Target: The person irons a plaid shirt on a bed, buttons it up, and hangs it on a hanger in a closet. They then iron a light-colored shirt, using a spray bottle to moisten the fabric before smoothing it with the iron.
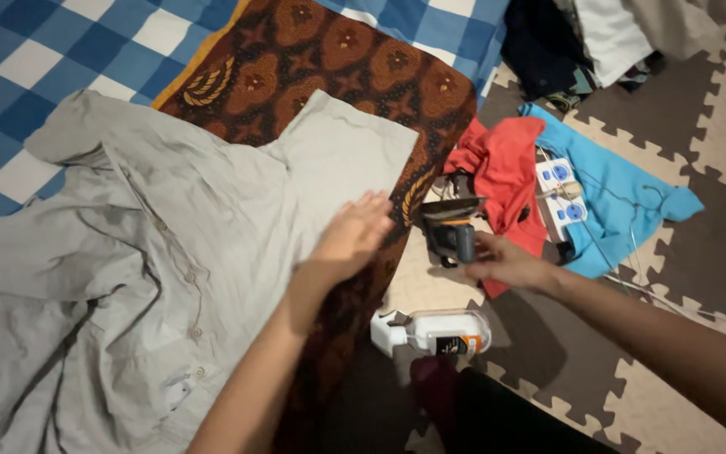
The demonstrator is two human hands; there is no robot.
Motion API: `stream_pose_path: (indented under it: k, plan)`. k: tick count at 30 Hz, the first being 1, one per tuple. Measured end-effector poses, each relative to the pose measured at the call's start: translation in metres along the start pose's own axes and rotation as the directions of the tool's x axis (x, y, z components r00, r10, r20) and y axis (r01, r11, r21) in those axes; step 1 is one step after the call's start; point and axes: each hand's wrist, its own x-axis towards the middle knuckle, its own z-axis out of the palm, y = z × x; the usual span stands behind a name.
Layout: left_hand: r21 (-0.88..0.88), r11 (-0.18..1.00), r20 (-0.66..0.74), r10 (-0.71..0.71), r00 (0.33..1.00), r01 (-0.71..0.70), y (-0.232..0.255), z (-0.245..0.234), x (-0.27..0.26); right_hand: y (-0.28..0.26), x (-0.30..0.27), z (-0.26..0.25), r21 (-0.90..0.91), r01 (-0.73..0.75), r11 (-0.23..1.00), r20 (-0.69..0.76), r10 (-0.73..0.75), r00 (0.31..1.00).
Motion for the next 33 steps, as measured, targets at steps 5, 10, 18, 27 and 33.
stream_pose_path:
  k: [5, 10, 18, 27, 33]
  plan:
    - [0.165, 0.978, -0.367, -0.059, 0.928, 0.127, -0.016, -0.026, -0.020, 0.003, 0.017, 0.013, 0.022, -0.059, 0.998, -0.182, 0.062, 0.981]
    - [0.261, 0.934, -0.463, -0.101, 0.880, 0.244, -0.037, -0.034, -0.043, -0.047, 0.034, -0.052, 0.112, 0.086, 0.990, -0.434, -0.029, 0.900]
    - [0.320, 0.846, -0.429, -0.272, 0.861, 0.427, -0.058, -0.040, -0.063, -0.252, 0.004, -0.054, -0.568, 0.197, 0.799, -0.336, -0.444, 0.831]
    - [0.263, 0.759, -0.424, -0.464, 0.778, 0.595, -0.042, -0.047, -0.066, -0.282, 0.094, 0.051, -0.842, 0.117, 0.527, -0.208, -0.515, 0.831]
    - [0.317, 0.686, -0.247, -0.607, 0.756, 0.655, -0.038, -0.061, -0.058, -0.297, 0.164, 0.064, -0.829, 0.153, 0.538, -0.278, -0.634, 0.721]
